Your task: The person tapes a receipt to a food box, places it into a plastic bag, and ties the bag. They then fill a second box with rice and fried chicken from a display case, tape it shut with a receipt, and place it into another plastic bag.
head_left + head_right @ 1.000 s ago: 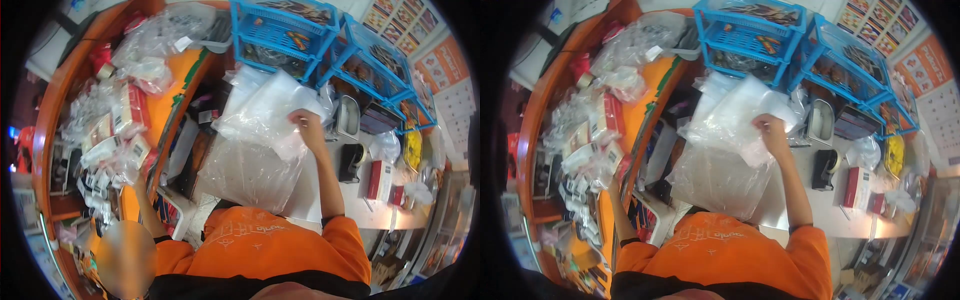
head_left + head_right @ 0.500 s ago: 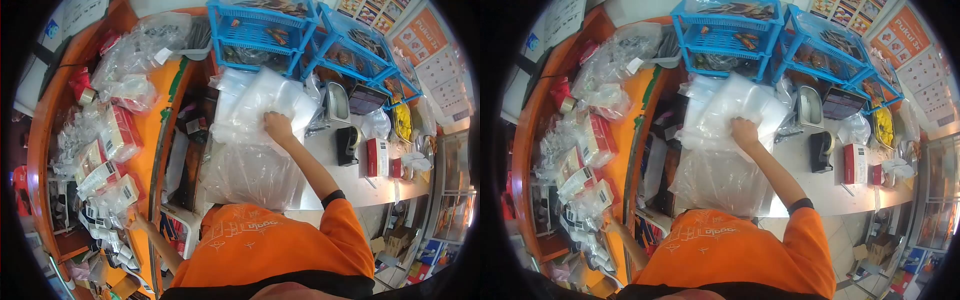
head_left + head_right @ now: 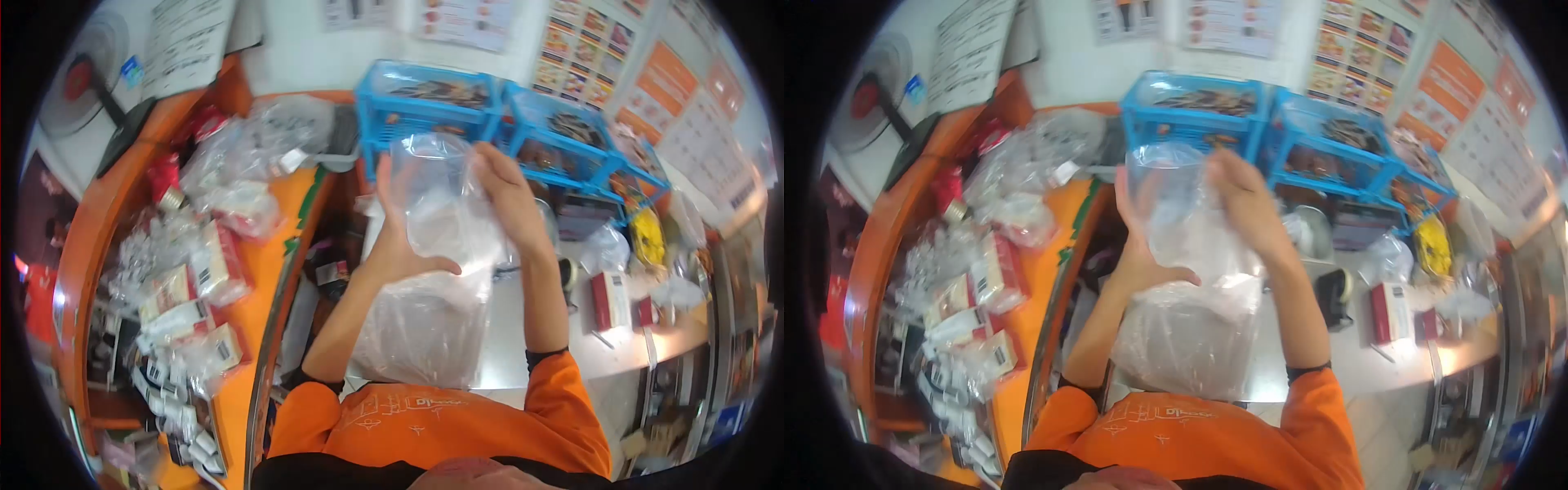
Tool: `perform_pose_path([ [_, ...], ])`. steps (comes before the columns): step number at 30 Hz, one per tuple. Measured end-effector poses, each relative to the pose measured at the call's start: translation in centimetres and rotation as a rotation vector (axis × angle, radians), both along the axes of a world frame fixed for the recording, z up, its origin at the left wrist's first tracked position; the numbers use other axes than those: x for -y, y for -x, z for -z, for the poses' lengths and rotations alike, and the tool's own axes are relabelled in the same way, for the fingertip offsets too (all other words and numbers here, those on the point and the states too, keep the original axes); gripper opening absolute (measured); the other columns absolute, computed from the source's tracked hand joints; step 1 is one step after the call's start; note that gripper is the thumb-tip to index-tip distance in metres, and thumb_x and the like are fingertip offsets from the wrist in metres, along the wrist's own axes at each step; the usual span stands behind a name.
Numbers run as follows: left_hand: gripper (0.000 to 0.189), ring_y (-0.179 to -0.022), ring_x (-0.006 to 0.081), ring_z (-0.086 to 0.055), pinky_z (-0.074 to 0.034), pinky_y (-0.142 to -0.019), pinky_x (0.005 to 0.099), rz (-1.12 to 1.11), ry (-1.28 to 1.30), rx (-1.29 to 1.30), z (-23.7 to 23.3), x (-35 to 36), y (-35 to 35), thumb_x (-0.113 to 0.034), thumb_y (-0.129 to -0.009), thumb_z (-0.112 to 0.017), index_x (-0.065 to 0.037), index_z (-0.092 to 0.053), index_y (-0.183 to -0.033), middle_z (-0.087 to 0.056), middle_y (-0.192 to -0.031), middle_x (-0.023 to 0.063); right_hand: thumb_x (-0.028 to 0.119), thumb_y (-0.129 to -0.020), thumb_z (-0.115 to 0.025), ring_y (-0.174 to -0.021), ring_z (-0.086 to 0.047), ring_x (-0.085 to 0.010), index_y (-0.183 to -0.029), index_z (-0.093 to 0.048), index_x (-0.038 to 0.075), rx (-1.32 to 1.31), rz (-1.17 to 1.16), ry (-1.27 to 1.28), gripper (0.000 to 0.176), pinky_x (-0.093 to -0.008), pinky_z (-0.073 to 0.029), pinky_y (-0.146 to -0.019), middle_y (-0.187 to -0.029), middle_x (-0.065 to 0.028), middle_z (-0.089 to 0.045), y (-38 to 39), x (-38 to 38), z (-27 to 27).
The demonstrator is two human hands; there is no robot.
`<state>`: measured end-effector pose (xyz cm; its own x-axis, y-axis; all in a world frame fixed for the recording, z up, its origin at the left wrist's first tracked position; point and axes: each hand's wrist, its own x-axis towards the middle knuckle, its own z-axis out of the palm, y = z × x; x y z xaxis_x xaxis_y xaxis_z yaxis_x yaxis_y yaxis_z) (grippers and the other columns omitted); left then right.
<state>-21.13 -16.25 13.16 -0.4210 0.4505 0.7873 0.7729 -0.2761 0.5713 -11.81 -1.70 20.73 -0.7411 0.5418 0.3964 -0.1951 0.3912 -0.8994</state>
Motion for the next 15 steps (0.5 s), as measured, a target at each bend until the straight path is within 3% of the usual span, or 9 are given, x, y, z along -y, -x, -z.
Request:
perform_pose_path([
  [2,0.132,-0.125,0.0282,-0.043,-0.033,-0.104,0.0434,0.684,0.245,0.492,-0.6,-2.7,-0.5,-0.014,-0.051,-0.091,-0.004,-0.002,-0.147,-0.035,-0.141,0.0152,0.021,-0.099,-0.047,-0.069,-0.046,-0.0055,-0.099,-0.058,0.004,-0.133,-0.087,0.229,0.020,-0.0202,-0.039,-0.064,-0.078,0.0042,-0.052,-1.9,-0.8,-1.2],
  [3,0.129,-0.111,0.0213,-0.054,-0.042,-0.098,0.0387,0.839,0.212,0.637,-1.3,-3.2,-2.1,-0.007,-0.047,-0.092,-0.004,-0.010,-0.147,-0.049,-0.131,0.0118,0.023,-0.099,-0.049,-0.066,-0.047,-0.0029,-0.106,-0.061,0.004,-0.273,-0.220,0.462,0.024,-0.0164,-0.038,-0.059,-0.078,0.0063,-0.053,-3.6,-1.8,-1.5],
  [4,0.104,-0.106,0.0171,-0.056,-0.047,-0.090,0.0348,0.920,0.644,0.594,0.0,-2.1,-1.3,-0.009,-0.053,-0.091,-0.002,-0.034,-0.140,-0.061,-0.112,0.0084,0.023,-0.099,-0.049,-0.066,-0.047,-0.0029,-0.106,-0.061,0.004,-0.289,-0.145,0.452,0.024,-0.0164,-0.038,-0.059,-0.078,0.0063,-0.053,-5.6,-3.4,-1.3],
  [5,0.079,-0.103,0.0156,-0.058,-0.051,-0.081,0.0324,0.830,0.837,0.031,-3.6,-1.1,-2.9,-0.013,-0.058,-0.089,0.000,-0.052,-0.126,-0.064,-0.106,0.0076,0.023,-0.099,-0.048,-0.067,-0.048,-0.0030,-0.106,-0.061,0.004,-0.417,0.115,0.452,0.024,-0.0173,-0.039,-0.060,-0.079,0.0053,-0.054,-7.7,-5.1,-0.1],
  [6,0.065,-0.104,0.0160,-0.059,-0.051,-0.077,0.0293,0.889,0.928,0.454,-2.4,-0.2,-4.1,-0.018,-0.064,-0.087,0.001,-0.058,-0.119,-0.066,-0.107,0.0070,0.023,-0.099,-0.047,-0.069,-0.049,-0.0031,-0.107,-0.060,0.005,-0.544,0.368,0.439,0.024,-0.0182,-0.040,-0.060,-0.080,0.0043,-0.054,-9.8,-6.7,1.1],
  [7,0.059,-0.119,0.0200,-0.052,-0.052,-0.076,0.0337,1.137,1.002,0.399,-1.0,0.0,-3.4,-0.031,-0.075,-0.079,0.001,-0.058,-0.120,-0.058,-0.123,0.0113,0.024,-0.100,-0.046,-0.065,-0.050,-0.0052,-0.101,-0.058,0.008,-0.554,0.630,0.326,0.021,-0.0194,-0.040,-0.058,-0.078,0.0030,-0.053,-11.7,-7.4,2.5],
  [10,0.072,-0.141,0.0370,-0.017,-0.036,-0.098,0.0647,0.974,-0.083,0.827,8.2,0.2,-4.9,-0.060,-0.084,-0.057,-0.006,-0.051,-0.132,-0.027,-0.149,0.0140,0.021,-0.102,-0.038,-0.071,-0.040,-0.0051,-0.088,-0.051,0.006,-0.616,0.817,0.266,0.024,-0.0217,-0.035,-0.066,-0.075,0.0032,-0.042,-16.4,-5.9,7.5],
  [12,0.072,-0.142,0.0394,-0.011,-0.022,-0.106,0.0668,1.638,-0.432,1.324,5.2,-1.9,-8.9,-0.063,-0.083,-0.056,-0.009,-0.052,-0.129,-0.027,-0.150,0.0132,0.016,-0.101,-0.037,-0.068,-0.042,-0.0079,-0.089,-0.050,0.005,-0.717,0.925,0.101,0.021,-0.0250,-0.037,-0.064,-0.074,0.0000,-0.045,-18.3,-3.9,10.6],
  [15,0.059,-0.131,0.0376,-0.037,-0.037,-0.102,0.0596,1.460,-0.159,1.485,1.8,-4.0,-13.5,-0.047,-0.085,-0.065,-0.005,-0.054,-0.124,-0.043,-0.139,0.0174,0.009,-0.099,-0.040,-0.060,-0.045,-0.0156,-0.092,-0.052,0.003,-1.069,0.558,-0.252,0.015,-0.0294,-0.040,-0.061,-0.074,-0.0069,-0.050,-22.2,-5.5,10.6],
])
